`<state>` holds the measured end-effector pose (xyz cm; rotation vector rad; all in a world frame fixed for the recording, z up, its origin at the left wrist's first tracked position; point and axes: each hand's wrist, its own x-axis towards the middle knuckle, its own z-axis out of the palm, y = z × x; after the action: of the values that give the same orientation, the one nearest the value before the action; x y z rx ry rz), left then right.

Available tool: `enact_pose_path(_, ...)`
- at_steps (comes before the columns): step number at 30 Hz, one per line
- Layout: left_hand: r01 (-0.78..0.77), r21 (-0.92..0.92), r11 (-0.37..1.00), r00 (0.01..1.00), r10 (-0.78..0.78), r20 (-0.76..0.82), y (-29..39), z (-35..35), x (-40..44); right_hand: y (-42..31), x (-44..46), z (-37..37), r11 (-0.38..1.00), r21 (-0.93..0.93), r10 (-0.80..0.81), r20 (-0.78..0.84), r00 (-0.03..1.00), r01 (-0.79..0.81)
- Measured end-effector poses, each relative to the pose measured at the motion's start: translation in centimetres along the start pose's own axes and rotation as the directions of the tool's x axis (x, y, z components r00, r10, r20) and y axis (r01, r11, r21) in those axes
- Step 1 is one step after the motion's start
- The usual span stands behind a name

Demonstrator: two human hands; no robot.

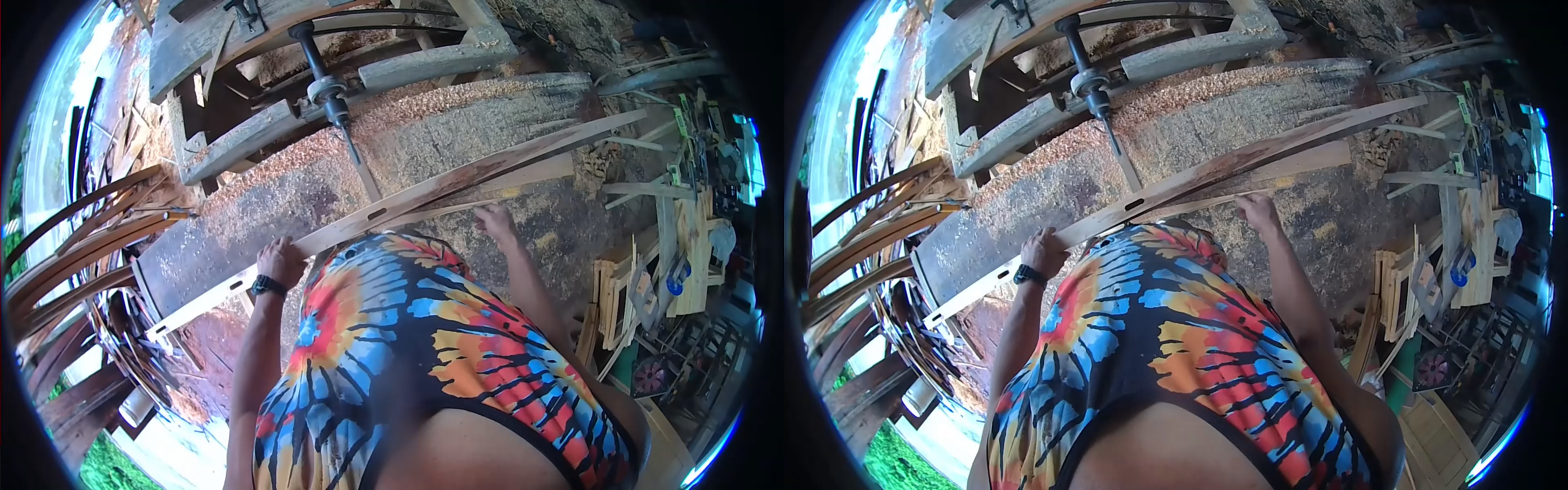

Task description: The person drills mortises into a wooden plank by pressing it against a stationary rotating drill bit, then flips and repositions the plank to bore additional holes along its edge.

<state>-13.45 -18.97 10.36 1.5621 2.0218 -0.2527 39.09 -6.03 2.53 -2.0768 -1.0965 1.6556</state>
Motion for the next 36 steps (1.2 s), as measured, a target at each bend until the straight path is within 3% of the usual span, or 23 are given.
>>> enact_pose_path(2,-0.055,-0.038,0.998,0.998,0.055,-0.013,-0.9,0.4,0.3,-0.4,-2.7,2.5,1.0,0.026,-0.017,0.016,1.0,0.017)
enact_pose_path(5,-0.145,-0.066,0.987,0.988,0.141,-0.056,-2.1,0.6,0.3,-1.3,-5.9,6.3,0.904,-0.289,-0.352,-0.078,0.933,0.317)
enact_pose_path(6,-0.151,-0.092,0.984,0.988,0.149,-0.031,-1.5,-0.6,0.0,-2.7,-7.4,7.8,0.778,-0.409,-0.562,-0.113,0.819,0.477)
enact_pose_path(8,-0.213,-0.114,0.97,0.977,0.213,-0.018,-2.3,-0.7,0.1,-6.2,-10.6,11.0,0.408,-0.639,-0.88,-0.088,0.466,0.652)
enact_pose_path(11,-0.259,-0.122,0.958,0.962,0.267,0.058,-3.9,-0.9,0.7,-8.4,-11.4,15.6,0.328,-0.728,-0.904,-0.057,0.423,0.602)
enact_pose_path(13,-0.284,-0.157,0.946,0.949,0.301,0.095,-5.5,-1.0,0.9,-7.8,-10.1,19.2,0.289,-0.833,-0.867,-0.017,0.498,0.473)
enact_pose_path(16,-0.292,-0.147,0.945,0.927,0.317,0.201,-8.2,-1.8,1.0,-10.0,-12.7,23.3,0.144,-0.667,-0.701,0.452,0.552,0.73)
enact_pose_path(19,-0.294,-0.163,0.942,0.914,0.327,0.242,-10.7,-1.8,0.5,-9.0,-12.5,25.3,-0.007,-0.502,-0.75,0.575,0.327,0.865)
enact_pose_path(20,-0.271,-0.179,0.946,0.91,0.313,0.273,-11.5,-2.4,0.3,-8.8,-11.3,23.5,0.079,-0.617,-0.768,0.463,0.442,0.783)
enact_pose_path(22,-0.241,-0.208,0.948,0.92,0.292,0.263,-11.8,-2.8,-0.4,-8.4,-9.6,19.1,0.06,-0.755,-0.743,0.402,0.534,0.652)
enact_pose_path(24,-0.289,-0.195,0.937,0.931,0.323,0.17,-12.0,-2.2,-0.7,-6.3,-7.8,15.6,0.194,-0.916,-0.837,0.032,0.547,0.351)
enact_pose_path(25,-0.314,-0.188,0.931,0.933,0.339,0.122,-12.0,-2.0,-0.8,-6.5,-7.7,13.6,0.391,-0.911,-0.685,-0.194,0.702,0.129)
enact_pose_path(26,-0.323,-0.155,0.934,0.937,0.338,0.088,-11.5,-2.5,-1.0,-6.9,-7.7,12.4,0.529,-0.84,-0.475,-0.412,0.778,-0.122)
enact_pose_path(29,-0.321,-0.19,0.928,0.922,0.352,0.16,-12.3,-1.9,-0.1,-6.9,-8.3,12.4,0.562,-0.827,-0.565,-0.396,0.724,-0.015)
enact_pose_path(30,-0.326,-0.181,0.928,0.915,0.358,0.187,-12.5,-1.6,0.1,-8.8,-10.3,14.4,0.649,-0.741,-0.521,-0.268,0.811,0.171)
enact_pose_path(31,-0.335,-0.168,0.927,0.906,0.366,0.215,-12.7,-1.5,0.4,-7.9,-9.9,17.1,0.472,-0.832,-0.727,-0.18,0.663,0.291)
enact_pose_path(32,-0.344,-0.157,0.926,0.896,0.373,0.239,-12.7,-1.5,0.7,-7.2,-10.4,20.3,0.432,-0.818,-0.775,-0.121,0.621,0.379)
enact_pose_path(34,-0.348,-0.168,0.922,0.892,0.381,0.244,-12.7,-1.4,0.8,-8.2,-14.9,25.2,0.201,-0.819,-0.777,0.2,0.597,0.537)
enact_pose_path(36,-0.354,-0.179,0.918,0.89,0.389,0.237,-13.0,-1.4,0.6,-8.2,-16.6,26.2,0.184,-0.671,-0.667,0.452,0.593,0.718)
